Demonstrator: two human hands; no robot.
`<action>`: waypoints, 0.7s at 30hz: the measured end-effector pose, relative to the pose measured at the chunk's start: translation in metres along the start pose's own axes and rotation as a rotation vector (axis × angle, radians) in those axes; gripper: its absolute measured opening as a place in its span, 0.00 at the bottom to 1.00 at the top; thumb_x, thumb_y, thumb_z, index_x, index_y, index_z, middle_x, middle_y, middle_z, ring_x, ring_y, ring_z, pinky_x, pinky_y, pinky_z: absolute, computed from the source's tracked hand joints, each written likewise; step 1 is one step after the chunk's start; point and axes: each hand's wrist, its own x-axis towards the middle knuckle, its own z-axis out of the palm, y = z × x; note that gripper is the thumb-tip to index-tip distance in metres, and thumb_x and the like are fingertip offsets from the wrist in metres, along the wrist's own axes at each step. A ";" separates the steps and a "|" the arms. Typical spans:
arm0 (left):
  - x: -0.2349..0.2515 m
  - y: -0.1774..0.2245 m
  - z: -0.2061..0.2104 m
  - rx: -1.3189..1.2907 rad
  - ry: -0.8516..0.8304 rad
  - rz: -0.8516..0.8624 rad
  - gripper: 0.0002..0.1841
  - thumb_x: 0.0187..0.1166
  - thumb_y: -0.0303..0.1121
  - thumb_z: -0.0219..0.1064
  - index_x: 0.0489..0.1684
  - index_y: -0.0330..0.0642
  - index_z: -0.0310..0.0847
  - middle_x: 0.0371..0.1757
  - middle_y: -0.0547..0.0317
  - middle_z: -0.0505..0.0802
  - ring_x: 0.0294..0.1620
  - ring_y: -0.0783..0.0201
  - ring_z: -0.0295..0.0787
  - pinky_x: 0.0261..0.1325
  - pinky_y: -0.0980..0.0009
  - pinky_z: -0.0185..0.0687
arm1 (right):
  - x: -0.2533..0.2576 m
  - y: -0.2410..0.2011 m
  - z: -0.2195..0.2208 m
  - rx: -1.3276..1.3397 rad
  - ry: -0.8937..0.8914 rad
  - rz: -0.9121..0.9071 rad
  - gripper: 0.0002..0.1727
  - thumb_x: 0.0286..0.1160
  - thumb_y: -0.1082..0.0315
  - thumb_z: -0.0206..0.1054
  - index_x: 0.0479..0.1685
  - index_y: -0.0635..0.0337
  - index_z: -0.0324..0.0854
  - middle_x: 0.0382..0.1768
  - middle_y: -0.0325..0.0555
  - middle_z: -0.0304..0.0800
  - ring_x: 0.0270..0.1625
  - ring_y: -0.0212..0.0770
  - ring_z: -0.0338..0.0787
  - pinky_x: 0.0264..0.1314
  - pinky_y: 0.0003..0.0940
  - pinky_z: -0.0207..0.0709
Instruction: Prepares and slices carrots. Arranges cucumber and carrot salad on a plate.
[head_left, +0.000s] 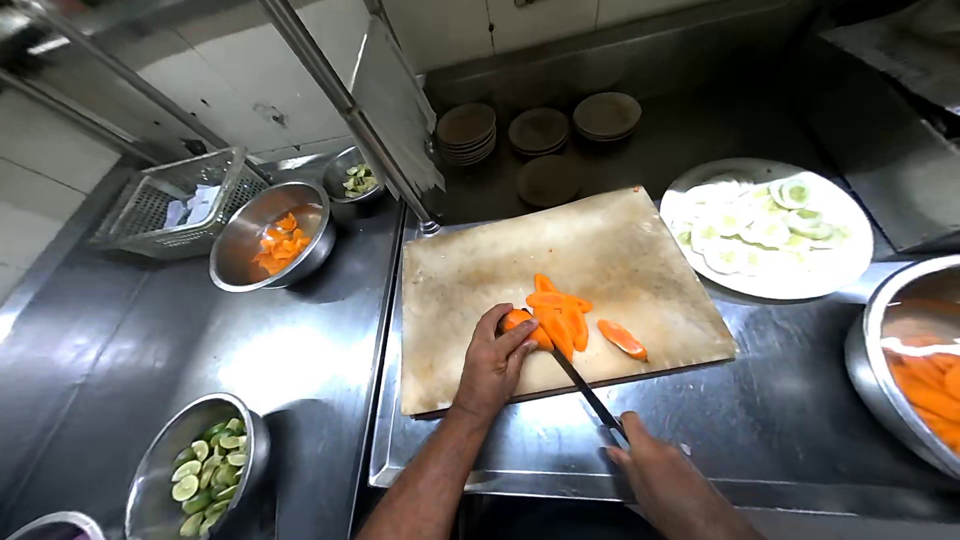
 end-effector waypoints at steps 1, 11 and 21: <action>-0.001 0.000 -0.001 -0.002 -0.002 0.001 0.14 0.79 0.38 0.72 0.59 0.50 0.93 0.71 0.45 0.84 0.71 0.58 0.84 0.73 0.64 0.82 | -0.002 0.005 0.000 0.035 -0.002 -0.015 0.23 0.90 0.57 0.57 0.74 0.65 0.67 0.40 0.65 0.89 0.46 0.66 0.93 0.51 0.59 0.84; -0.001 0.000 -0.003 -0.032 -0.011 -0.010 0.13 0.78 0.37 0.73 0.58 0.50 0.94 0.72 0.46 0.84 0.71 0.60 0.83 0.73 0.65 0.82 | -0.007 -0.009 -0.015 0.011 0.122 -0.132 0.21 0.90 0.56 0.58 0.67 0.64 0.70 0.32 0.60 0.87 0.39 0.63 0.93 0.43 0.57 0.85; 0.000 -0.001 -0.001 -0.019 0.007 -0.017 0.14 0.77 0.37 0.74 0.58 0.49 0.94 0.71 0.47 0.85 0.70 0.60 0.85 0.72 0.65 0.83 | 0.003 -0.005 0.001 -0.013 -0.020 0.007 0.23 0.91 0.57 0.55 0.73 0.64 0.66 0.42 0.65 0.90 0.48 0.67 0.93 0.52 0.59 0.84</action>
